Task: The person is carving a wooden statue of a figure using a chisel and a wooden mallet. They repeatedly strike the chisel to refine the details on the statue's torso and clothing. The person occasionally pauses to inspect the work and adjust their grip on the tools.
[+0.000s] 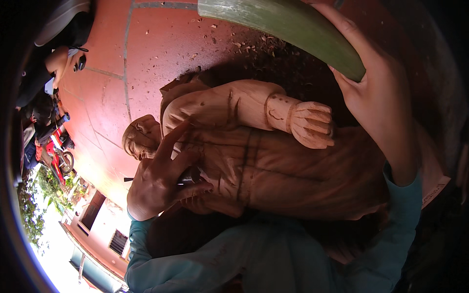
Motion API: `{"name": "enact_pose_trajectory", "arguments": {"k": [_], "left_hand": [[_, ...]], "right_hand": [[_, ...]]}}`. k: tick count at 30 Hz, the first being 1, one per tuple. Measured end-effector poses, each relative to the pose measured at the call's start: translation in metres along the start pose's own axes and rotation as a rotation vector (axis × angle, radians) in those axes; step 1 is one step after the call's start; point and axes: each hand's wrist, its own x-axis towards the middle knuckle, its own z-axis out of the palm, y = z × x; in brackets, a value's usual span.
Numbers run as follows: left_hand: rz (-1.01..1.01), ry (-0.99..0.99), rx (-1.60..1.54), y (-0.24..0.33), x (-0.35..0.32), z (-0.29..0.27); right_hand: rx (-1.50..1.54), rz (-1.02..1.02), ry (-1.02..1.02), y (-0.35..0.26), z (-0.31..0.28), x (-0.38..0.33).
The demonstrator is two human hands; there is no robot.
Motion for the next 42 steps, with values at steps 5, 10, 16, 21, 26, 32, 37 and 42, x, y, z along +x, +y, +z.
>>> {"name": "enact_pose_trajectory", "arguments": {"k": [5,10,16,21,26,32,37,42], "left_hand": [[0.045,-0.098,-0.019,0.007,0.004,0.007],[0.379,0.079,-0.554,0.005,0.01,0.001],[0.339,0.811,-1.476,-0.014,0.034,-0.049],[0.188,0.933,-1.582,-0.04,0.056,-0.02],[0.36,0.802,-1.578,-0.043,0.054,-0.021],[0.477,0.677,-1.564,-0.045,0.052,-0.02],[0.492,0.681,-1.522,-0.044,0.05,-0.02],[0.551,0.675,-1.438,-0.032,0.05,-0.018]], "right_hand": [[-0.05,-0.06,0.08,0.016,0.005,-0.015],[-0.103,-0.072,0.007,0.019,0.013,-0.016],[-0.082,-0.046,-0.066,0.019,0.015,-0.016],[-0.09,-0.068,-0.015,0.026,0.021,-0.015],[-0.103,-0.082,-0.02,0.028,0.02,-0.014],[-0.102,-0.094,-0.004,0.024,0.019,-0.013],[-0.141,-0.147,0.067,0.027,0.022,-0.013],[-0.13,-0.181,0.09,0.027,0.022,-0.012]]}}
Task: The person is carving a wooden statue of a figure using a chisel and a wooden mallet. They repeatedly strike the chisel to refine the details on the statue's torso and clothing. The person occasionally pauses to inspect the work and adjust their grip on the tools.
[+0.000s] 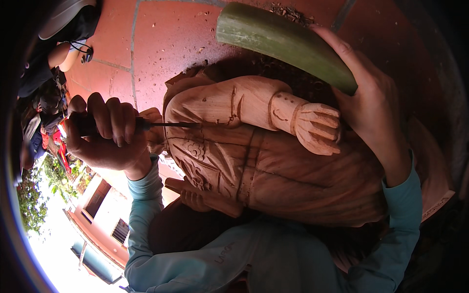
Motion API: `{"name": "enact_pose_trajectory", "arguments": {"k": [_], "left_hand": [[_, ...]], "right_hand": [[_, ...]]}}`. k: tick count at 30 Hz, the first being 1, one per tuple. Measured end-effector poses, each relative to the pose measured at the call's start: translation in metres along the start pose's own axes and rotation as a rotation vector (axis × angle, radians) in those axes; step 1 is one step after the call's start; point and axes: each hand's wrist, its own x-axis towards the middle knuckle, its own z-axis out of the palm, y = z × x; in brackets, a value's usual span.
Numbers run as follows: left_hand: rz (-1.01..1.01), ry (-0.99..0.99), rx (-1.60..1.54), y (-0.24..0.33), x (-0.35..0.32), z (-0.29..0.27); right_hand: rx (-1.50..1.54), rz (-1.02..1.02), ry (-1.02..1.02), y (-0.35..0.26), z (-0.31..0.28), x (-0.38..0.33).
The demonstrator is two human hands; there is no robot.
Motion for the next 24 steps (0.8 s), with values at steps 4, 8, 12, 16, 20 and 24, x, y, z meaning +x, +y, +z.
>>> {"name": "enact_pose_trajectory", "arguments": {"k": [4,8,12,16,20,24], "left_hand": [[-0.011,0.05,-0.011,-0.005,0.003,-0.001],[-0.002,0.113,-0.053,-0.008,0.004,-0.003],[0.023,0.131,-0.06,-0.007,0.001,-0.01],[-0.008,0.137,-0.132,-0.008,0.0,-0.018],[-0.118,0.074,-0.273,-0.011,0.011,-0.036],[-0.192,0.051,-0.423,-0.02,0.018,-0.047]], "right_hand": [[0.023,-0.002,-0.002,0.0,0.0,0.001],[0.029,0.016,-0.026,-0.001,-0.001,0.001],[0.06,0.05,-0.073,0.001,-0.002,-0.001],[0.053,0.074,-0.1,0.004,-0.001,-0.003],[0.046,0.069,-0.102,0.003,-0.003,-0.001],[0.049,0.095,-0.1,0.0,-0.003,0.0]]}}
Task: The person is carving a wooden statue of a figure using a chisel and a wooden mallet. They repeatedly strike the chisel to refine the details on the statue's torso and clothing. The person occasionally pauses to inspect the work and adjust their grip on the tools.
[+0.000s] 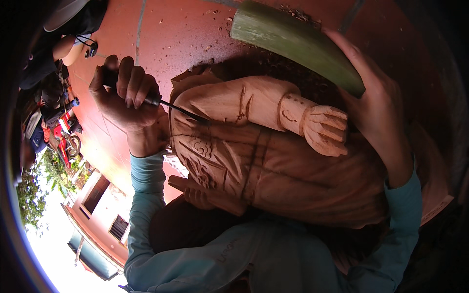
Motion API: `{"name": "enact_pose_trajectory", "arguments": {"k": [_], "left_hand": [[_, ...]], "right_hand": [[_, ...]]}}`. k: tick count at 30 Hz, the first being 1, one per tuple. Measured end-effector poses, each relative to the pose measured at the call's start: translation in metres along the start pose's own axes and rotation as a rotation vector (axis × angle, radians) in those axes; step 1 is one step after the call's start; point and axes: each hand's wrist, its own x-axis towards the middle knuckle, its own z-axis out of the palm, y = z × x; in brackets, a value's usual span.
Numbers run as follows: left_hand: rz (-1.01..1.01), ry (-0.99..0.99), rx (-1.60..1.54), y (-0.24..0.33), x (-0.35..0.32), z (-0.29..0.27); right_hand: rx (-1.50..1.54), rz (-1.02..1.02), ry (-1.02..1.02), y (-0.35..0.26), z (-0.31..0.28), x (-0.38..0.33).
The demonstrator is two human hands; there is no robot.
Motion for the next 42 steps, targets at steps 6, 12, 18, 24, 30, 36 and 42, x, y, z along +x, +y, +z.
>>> {"name": "enact_pose_trajectory", "arguments": {"k": [6,12,18,24,30,36,42], "left_hand": [[0.048,-0.031,-0.127,0.006,0.0,-0.007],[0.125,0.149,0.103,0.018,-0.013,0.003],[0.055,0.068,0.071,0.018,-0.012,0.0],[0.024,0.088,0.046,0.018,-0.008,-0.001],[-0.015,0.023,0.069,0.014,0.001,0.001],[-0.074,0.107,0.02,0.006,0.007,-0.008],[-0.011,0.239,0.051,0.003,0.0,-0.007]], "right_hand": [[0.037,-0.014,0.048,0.008,0.004,-0.001],[0.01,-0.011,0.05,0.005,0.003,-0.003],[-0.006,-0.016,0.049,-0.001,0.002,0.001],[-0.008,-0.005,0.053,0.0,0.003,0.001],[0.022,0.022,0.073,0.006,0.002,-0.002],[-0.004,-0.014,0.116,0.01,0.003,0.001],[0.04,-0.018,0.143,0.007,0.007,0.003]]}}
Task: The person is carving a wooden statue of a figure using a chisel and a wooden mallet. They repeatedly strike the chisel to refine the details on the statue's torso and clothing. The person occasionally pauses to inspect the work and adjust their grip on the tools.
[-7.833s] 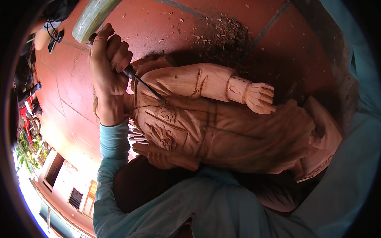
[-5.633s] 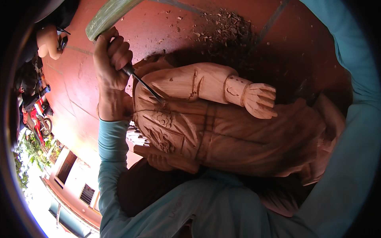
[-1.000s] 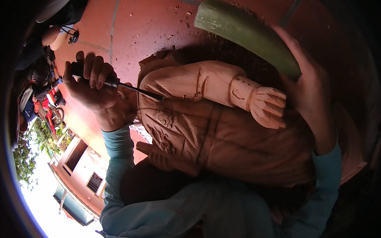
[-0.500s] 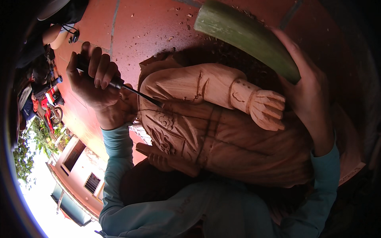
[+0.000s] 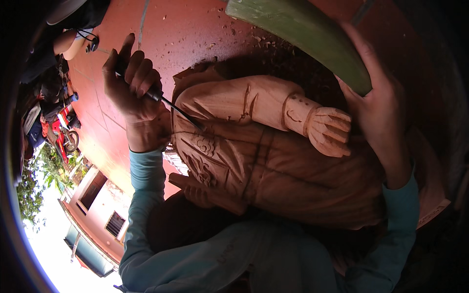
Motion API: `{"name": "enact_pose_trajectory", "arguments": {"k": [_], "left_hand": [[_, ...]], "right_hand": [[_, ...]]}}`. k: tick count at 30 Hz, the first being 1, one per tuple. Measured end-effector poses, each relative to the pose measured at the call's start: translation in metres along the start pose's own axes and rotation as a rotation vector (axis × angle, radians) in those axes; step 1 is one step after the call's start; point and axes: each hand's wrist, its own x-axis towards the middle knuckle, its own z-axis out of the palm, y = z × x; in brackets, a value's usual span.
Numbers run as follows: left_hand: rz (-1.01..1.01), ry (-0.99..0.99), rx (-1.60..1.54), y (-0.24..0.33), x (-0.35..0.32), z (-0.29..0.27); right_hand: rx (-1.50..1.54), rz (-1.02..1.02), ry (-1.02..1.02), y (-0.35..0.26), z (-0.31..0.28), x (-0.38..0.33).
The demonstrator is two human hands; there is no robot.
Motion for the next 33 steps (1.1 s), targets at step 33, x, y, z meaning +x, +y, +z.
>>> {"name": "enact_pose_trajectory", "arguments": {"k": [33], "left_hand": [[0.107,0.025,0.165,0.0,-0.01,0.023]], "right_hand": [[0.048,-0.014,0.018,0.006,-0.005,-0.002]]}}
